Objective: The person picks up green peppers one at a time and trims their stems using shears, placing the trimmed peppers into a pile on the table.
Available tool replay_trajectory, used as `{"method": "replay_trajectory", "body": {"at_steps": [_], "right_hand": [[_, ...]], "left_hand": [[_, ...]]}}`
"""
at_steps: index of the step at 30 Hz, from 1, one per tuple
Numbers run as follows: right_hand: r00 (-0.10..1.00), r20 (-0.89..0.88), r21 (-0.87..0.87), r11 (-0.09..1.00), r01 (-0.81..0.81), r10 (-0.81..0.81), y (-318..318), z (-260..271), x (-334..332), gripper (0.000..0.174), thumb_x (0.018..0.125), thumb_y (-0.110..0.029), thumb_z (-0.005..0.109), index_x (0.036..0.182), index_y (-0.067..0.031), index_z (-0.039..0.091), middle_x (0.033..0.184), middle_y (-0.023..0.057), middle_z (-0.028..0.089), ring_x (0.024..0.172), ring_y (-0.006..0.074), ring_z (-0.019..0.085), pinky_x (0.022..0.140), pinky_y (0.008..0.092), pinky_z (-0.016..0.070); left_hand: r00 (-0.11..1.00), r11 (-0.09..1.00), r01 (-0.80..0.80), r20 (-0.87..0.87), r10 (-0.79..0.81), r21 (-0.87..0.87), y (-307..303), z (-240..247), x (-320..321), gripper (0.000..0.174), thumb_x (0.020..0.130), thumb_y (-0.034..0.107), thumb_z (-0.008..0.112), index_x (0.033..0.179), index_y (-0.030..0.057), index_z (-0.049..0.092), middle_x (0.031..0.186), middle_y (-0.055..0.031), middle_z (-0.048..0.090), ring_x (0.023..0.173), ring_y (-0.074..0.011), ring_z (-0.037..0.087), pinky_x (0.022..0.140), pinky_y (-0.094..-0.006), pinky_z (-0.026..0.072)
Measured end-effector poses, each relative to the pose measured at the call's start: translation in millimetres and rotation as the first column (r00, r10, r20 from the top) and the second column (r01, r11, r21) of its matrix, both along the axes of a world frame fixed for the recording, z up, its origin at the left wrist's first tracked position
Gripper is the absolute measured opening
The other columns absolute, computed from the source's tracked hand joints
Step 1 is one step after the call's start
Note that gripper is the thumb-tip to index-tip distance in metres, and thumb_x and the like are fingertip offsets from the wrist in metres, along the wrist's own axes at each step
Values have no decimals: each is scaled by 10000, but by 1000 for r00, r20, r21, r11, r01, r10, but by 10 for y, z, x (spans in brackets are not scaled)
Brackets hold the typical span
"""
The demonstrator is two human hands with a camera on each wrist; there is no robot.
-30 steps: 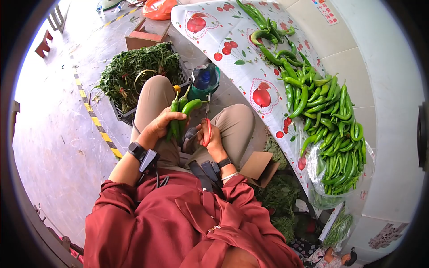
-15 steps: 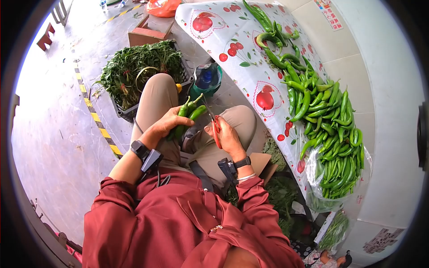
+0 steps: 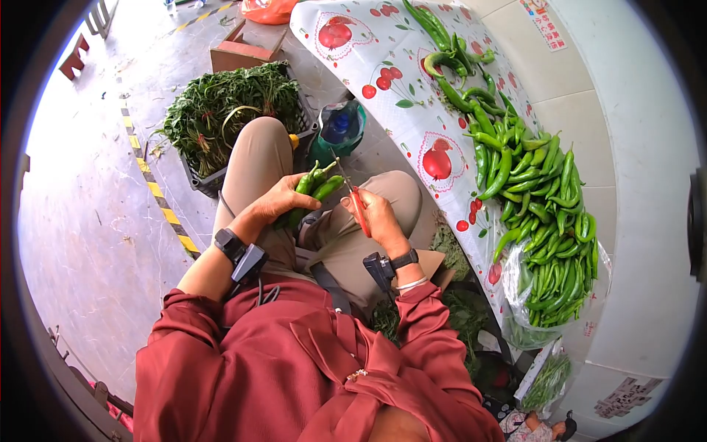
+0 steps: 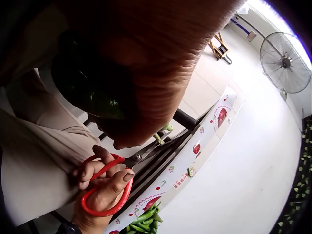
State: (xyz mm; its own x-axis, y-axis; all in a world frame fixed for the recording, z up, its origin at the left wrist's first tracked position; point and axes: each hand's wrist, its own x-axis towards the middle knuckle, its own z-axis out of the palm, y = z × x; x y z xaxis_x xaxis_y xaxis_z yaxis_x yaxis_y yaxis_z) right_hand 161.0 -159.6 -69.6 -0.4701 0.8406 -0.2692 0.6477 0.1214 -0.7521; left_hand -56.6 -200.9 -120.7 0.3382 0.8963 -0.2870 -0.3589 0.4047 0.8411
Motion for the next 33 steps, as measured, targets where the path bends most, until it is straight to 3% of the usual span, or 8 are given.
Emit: {"method": "replay_trajectory", "body": {"at_steps": [5, 7, 11, 13, 16, 23, 28, 33], "right_hand": [[1000, 6, -6, 1000, -19, 19, -8, 46, 92, 259, 845, -298, 618, 899, -46, 640, 676, 147, 603, 618, 235, 606, 581, 345, 447], [996, -89, -34, 999, -6, 3, -9, 37, 130, 183, 876, -200, 594, 889, -25, 647, 567, -39, 491, 496, 31, 423, 450, 211, 348], [999, -32, -100, 995, 16, -19, -11, 138, 194, 179, 866, -182, 594, 886, -12, 642, 593, 7, 558, 521, 55, 495, 469, 238, 390], [993, 62, 110, 988, -111, 104, -19, 209, 206, 314, 827, -366, 625, 836, -51, 617, 705, 151, 621, 652, 318, 614, 584, 394, 452], [955, 226, 114, 969, -219, 190, -2, 329, 213, 406, 810, -452, 617, 825, -48, 573, 719, 161, 615, 689, 370, 595, 602, 438, 442], [902, 373, 35, 968, -250, 219, 20, 383, 138, 333, 809, -361, 638, 847, -41, 556, 721, 147, 605, 675, 325, 589, 617, 398, 441], [929, 294, -7, 973, -232, 224, 33, 405, -29, 316, 810, -338, 647, 825, -34, 563, 679, 117, 583, 619, 258, 556, 594, 357, 426], [967, 147, -91, 977, -195, 207, 64, 236, -3, 348, 819, -389, 625, 849, -43, 611, 692, 142, 616, 662, 284, 611, 592, 370, 447]], "left_hand": [[998, 1000, 9, -59, -8, 16, 6, -40, 28, 449, 662, 91, 701, 1086, 24, 570, 897, 9, 563, 816, -93, 501, 755, -237, 419], [997, 1000, 15, -78, -14, 12, 8, -57, 16, 472, 662, 97, 700, 1107, 23, 563, 917, 6, 563, 833, -94, 499, 767, -238, 416], [992, 997, -27, -121, 35, 69, 16, -117, 39, 483, 649, 163, 721, 1084, 17, 568, 894, -4, 571, 808, -102, 510, 755, -246, 422], [988, 997, -29, -151, 40, 72, 4, -84, 50, 484, 649, 169, 719, 1080, 12, 565, 890, -10, 570, 806, -106, 510, 753, -246, 422], [980, 996, -9, -195, 27, 94, 2, -81, 76, 488, 650, 184, 714, 1076, 3, 559, 884, -20, 568, 803, -115, 511, 751, -249, 423], [952, 987, 40, -305, 8, 153, -14, -50, 75, 516, 645, 211, 712, 1080, -15, 550, 884, -51, 577, 802, -134, 519, 749, -264, 431], [957, 987, 51, -289, -5, 154, -18, -20, 71, 523, 638, 209, 710, 1083, -13, 550, 883, -52, 579, 806, -137, 522, 750, -266, 434], [968, 988, 43, -250, -4, 151, -26, -63, 65, 522, 638, 206, 708, 1086, -10, 551, 879, -52, 579, 806, -136, 522, 749, -265, 434]]}}
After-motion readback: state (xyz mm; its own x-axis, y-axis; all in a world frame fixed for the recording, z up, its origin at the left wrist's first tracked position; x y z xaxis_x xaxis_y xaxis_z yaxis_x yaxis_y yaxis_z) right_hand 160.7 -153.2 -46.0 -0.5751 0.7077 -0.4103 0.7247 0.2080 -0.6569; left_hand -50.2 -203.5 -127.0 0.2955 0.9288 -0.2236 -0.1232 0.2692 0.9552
